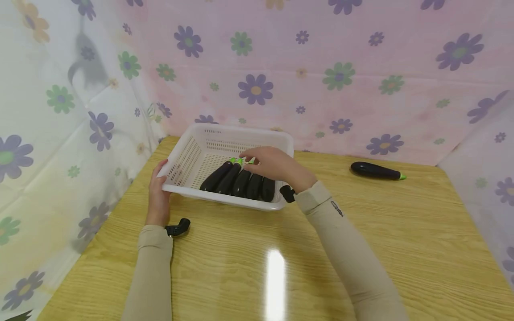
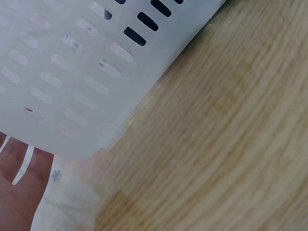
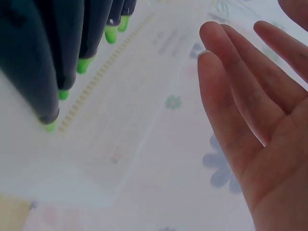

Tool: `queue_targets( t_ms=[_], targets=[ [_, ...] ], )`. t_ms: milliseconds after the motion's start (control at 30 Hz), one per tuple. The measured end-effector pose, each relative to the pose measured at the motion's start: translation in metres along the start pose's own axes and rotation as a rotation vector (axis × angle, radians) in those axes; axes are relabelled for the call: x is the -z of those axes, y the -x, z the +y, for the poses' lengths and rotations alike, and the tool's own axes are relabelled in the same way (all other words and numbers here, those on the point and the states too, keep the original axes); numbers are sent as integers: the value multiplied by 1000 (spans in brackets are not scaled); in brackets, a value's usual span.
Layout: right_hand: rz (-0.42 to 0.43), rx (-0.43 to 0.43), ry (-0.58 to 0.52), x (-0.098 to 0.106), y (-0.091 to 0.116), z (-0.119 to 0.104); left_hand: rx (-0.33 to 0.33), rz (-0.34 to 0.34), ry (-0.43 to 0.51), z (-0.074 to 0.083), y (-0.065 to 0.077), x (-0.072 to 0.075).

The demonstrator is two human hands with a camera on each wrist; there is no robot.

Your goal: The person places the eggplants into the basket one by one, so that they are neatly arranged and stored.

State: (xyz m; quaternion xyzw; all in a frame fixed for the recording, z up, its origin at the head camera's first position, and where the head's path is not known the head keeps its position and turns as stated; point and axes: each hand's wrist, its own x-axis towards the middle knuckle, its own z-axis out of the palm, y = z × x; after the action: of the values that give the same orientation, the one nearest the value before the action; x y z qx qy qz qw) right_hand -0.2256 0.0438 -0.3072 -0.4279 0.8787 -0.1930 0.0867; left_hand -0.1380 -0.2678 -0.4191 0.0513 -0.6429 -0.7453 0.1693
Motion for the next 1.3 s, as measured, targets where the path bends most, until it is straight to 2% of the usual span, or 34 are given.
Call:
queue_targets(
  t_ms=[233,500,633,900,1300],
  targets=[
    [131,-43,-136,3,26,23,-7,14,1,-13,-6,4],
    [318,-121,-268,-7,54,44,-14,-10,0,-2,-1,1],
    [390,-159,-319,-14,68,51,-5,-3,21,-8,-4,2],
    [466,-192,-381,-26,83,61,-9,14,14,-18,-9,5],
    [541,-233,-414,-28,97,83,-11,1,27,-12,-5,3]
  ],
)
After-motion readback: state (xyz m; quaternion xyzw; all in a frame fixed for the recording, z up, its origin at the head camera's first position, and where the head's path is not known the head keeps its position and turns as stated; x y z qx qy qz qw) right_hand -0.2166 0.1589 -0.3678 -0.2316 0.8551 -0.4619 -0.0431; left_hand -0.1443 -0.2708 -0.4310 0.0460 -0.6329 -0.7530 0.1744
